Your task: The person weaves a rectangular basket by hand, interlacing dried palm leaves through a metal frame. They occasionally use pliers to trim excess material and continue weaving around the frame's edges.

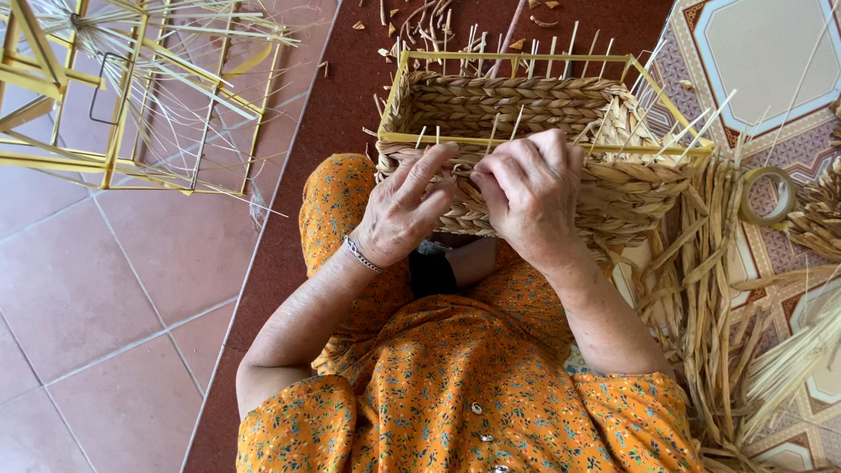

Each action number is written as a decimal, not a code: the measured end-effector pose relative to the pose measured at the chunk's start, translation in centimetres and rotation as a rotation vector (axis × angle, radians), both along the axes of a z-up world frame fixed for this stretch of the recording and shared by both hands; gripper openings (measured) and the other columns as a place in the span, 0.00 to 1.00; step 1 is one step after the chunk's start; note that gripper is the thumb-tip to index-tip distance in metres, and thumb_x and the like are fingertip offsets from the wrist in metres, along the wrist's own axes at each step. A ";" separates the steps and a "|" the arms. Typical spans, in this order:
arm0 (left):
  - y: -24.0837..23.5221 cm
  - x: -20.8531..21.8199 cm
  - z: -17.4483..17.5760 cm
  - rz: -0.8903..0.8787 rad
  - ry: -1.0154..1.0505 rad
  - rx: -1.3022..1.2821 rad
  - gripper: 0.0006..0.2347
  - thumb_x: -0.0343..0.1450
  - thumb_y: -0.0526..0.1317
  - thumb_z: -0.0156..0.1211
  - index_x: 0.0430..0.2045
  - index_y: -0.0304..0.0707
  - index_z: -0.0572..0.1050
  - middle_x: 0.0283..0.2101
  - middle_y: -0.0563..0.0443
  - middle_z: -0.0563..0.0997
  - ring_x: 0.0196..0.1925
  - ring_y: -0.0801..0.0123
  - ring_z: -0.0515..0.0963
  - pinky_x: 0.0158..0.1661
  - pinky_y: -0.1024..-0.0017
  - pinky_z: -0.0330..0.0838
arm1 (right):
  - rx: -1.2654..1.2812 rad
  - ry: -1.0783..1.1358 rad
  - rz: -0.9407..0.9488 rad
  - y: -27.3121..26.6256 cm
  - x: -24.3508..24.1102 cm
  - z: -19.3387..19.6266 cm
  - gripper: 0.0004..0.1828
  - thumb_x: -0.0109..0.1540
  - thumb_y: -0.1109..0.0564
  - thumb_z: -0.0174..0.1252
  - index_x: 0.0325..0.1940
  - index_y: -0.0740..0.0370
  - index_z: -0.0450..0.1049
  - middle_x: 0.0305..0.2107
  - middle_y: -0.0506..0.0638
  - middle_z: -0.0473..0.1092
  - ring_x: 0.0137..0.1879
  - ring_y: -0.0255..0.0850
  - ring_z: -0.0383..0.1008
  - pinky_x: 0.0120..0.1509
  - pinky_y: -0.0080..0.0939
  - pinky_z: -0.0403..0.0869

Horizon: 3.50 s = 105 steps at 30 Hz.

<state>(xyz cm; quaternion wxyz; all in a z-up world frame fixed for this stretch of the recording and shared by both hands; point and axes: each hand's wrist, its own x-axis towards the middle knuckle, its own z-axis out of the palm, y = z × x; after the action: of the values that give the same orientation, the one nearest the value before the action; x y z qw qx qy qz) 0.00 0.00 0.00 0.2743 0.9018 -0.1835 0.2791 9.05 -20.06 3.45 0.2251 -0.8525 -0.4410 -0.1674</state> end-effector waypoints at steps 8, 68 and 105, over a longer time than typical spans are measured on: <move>0.1 0.9 2.1 -0.109 -0.032 0.104 0.12 0.67 0.33 0.62 0.43 0.36 0.72 0.50 0.46 0.77 0.49 0.59 0.78 0.46 0.65 0.78 | -0.043 -0.130 -0.002 -0.2 0.5 -3.3 0.10 0.64 0.58 0.70 0.37 0.56 0.73 0.31 0.46 0.70 0.43 0.43 0.67 0.53 0.50 0.63; -2.7 5.8 1.7 0.040 0.209 -0.048 0.10 0.74 0.34 0.59 0.45 0.33 0.66 0.32 0.47 0.75 0.26 0.63 0.77 0.23 0.68 0.70 | -0.025 0.210 -0.170 -6.1 0.7 -2.5 0.23 0.73 0.43 0.57 0.29 0.58 0.74 0.14 0.46 0.67 0.16 0.32 0.65 0.16 0.35 0.62; -4.2 4.2 2.9 -0.092 0.321 -0.198 0.26 0.68 0.34 0.68 0.61 0.25 0.67 0.46 0.41 0.76 0.45 0.51 0.79 0.45 0.60 0.76 | 0.167 0.349 0.015 -5.7 3.0 2.2 0.06 0.65 0.62 0.69 0.44 0.63 0.79 0.37 0.53 0.77 0.41 0.38 0.80 0.42 0.33 0.81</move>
<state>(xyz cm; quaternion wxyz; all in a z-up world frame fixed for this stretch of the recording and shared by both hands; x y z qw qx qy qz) 4.16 -4.21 2.89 0.3999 0.8939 -0.1502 0.1355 12.09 -25.72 5.63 0.3696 -0.8436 -0.3862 -0.0513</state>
